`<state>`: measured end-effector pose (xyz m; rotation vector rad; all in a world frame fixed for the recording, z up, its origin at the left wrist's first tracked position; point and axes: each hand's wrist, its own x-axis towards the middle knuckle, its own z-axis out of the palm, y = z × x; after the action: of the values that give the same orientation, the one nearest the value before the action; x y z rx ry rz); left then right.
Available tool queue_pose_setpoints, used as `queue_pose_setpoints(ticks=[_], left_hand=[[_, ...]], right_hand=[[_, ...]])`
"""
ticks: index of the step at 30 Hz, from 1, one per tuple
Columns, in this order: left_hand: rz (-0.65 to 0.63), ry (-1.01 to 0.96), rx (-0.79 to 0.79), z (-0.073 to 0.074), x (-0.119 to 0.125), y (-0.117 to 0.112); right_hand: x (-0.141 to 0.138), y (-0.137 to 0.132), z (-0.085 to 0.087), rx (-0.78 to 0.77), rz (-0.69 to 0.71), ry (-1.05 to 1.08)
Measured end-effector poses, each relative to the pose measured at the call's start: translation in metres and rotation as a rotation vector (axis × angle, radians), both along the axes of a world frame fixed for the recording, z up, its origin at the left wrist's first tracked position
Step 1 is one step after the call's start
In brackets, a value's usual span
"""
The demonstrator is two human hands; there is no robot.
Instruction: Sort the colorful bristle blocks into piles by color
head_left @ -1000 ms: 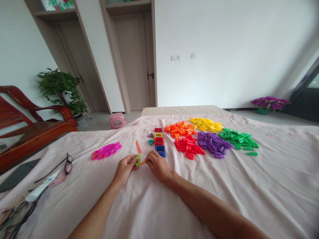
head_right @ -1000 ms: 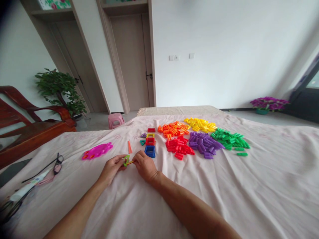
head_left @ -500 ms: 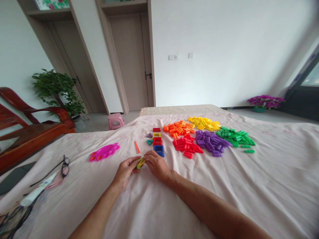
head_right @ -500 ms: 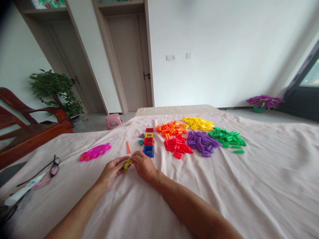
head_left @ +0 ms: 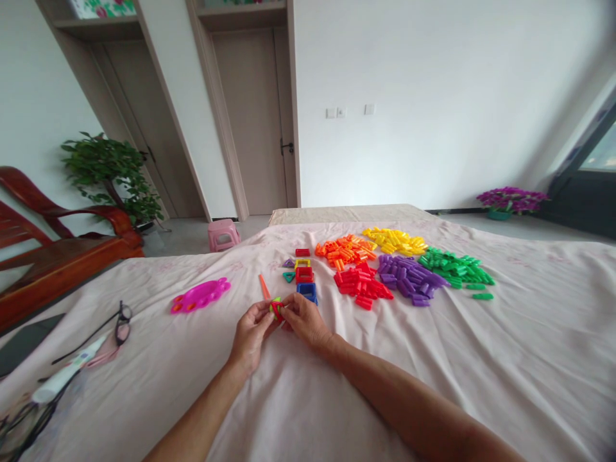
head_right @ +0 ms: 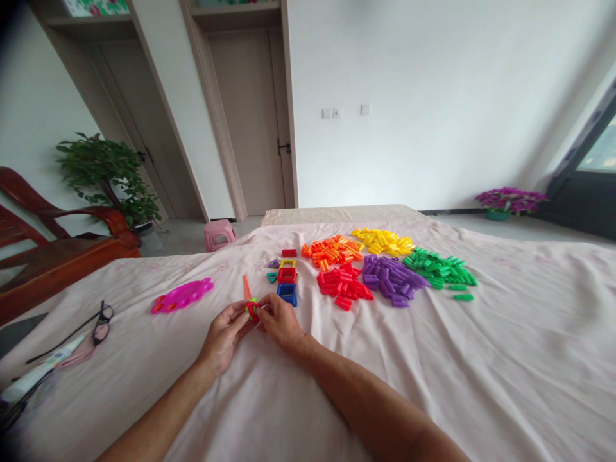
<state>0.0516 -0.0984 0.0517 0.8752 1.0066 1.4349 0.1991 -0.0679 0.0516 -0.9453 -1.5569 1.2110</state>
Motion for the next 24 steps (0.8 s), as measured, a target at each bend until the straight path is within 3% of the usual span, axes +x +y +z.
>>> queue_pose_setpoints(ticks=[10, 15, 17, 24], left_hand=[[-0.002, 0.066, 0.011, 0.005, 0.005, -0.002], [0.093, 0.147, -0.009, 0.006, 0.005, -0.002], [0.13, 0.165, -0.003, 0.006, 0.003, -0.002], [0.122, 0.299, 0.046, 0.009, -0.002, -0.002]], right_hand=[[-0.002, -0.003, 0.01, -0.056, -0.089, 0.031], [-0.002, -0.005, 0.011, -0.032, -0.092, 0.019], [0.0, -0.005, 0.01, 0.034, -0.104, -0.006], [0.01, -0.003, 0.01, 0.499, -0.145, -0.312]])
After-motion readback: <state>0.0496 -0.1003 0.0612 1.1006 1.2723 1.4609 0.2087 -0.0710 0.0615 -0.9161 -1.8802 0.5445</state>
